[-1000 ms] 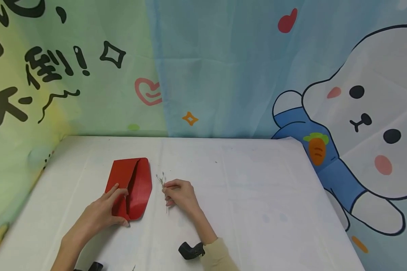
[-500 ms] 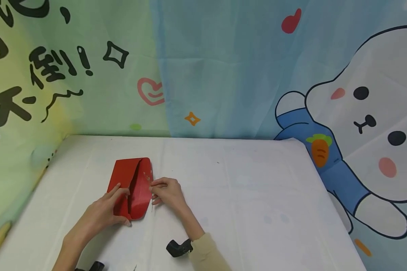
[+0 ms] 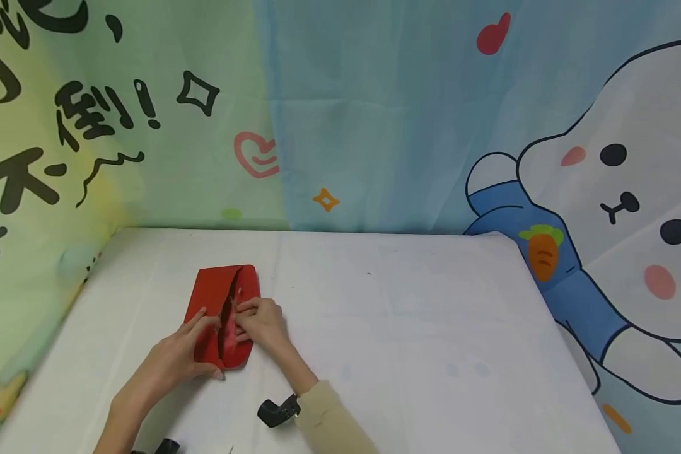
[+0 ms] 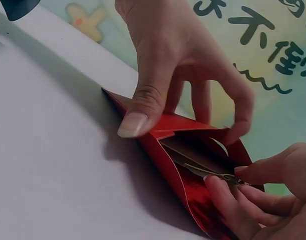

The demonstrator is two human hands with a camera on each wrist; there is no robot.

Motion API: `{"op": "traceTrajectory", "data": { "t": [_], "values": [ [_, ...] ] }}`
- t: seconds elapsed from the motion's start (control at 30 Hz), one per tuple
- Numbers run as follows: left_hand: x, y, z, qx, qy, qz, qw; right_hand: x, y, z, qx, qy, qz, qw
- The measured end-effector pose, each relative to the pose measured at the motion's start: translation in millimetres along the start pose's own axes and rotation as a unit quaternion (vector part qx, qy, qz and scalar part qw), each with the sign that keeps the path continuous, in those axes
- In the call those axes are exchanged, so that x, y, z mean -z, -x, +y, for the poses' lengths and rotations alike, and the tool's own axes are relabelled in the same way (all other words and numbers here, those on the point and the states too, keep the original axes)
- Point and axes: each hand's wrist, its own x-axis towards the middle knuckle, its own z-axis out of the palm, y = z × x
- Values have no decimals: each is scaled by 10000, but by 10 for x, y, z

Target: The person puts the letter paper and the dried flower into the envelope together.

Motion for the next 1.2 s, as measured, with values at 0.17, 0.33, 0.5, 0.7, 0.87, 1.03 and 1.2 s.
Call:
{"op": "traceTrajectory", "data": {
  "t": [0.17,0.33,0.5,0.7,0.87,1.03,1.2],
  "values": [
    [-7,-16,0,56,-39,-15,10000,-92,-69,6,52,85,-15,9999],
    [-13,-16,5,34,-99,10,9999,-157,-111,22,192,317,-27,9993],
    [-8,-7,20,47,-113,-38,9999,-204,-126,31,386,551,-33,9977],
    [-6,-14,35,82,-123,-115,9998,-223,-147,57,470,803,31,9957],
    [-12,-27,47,98,-169,-136,9997,-203,-156,70,444,893,-36,9950],
    [-24,-32,57,82,-258,-168,9995,-173,-151,78,517,1103,-221,9923],
    [-26,-37,63,52,-374,-208,9991,-113,-135,91,556,862,-433,9938]
  ]
}}
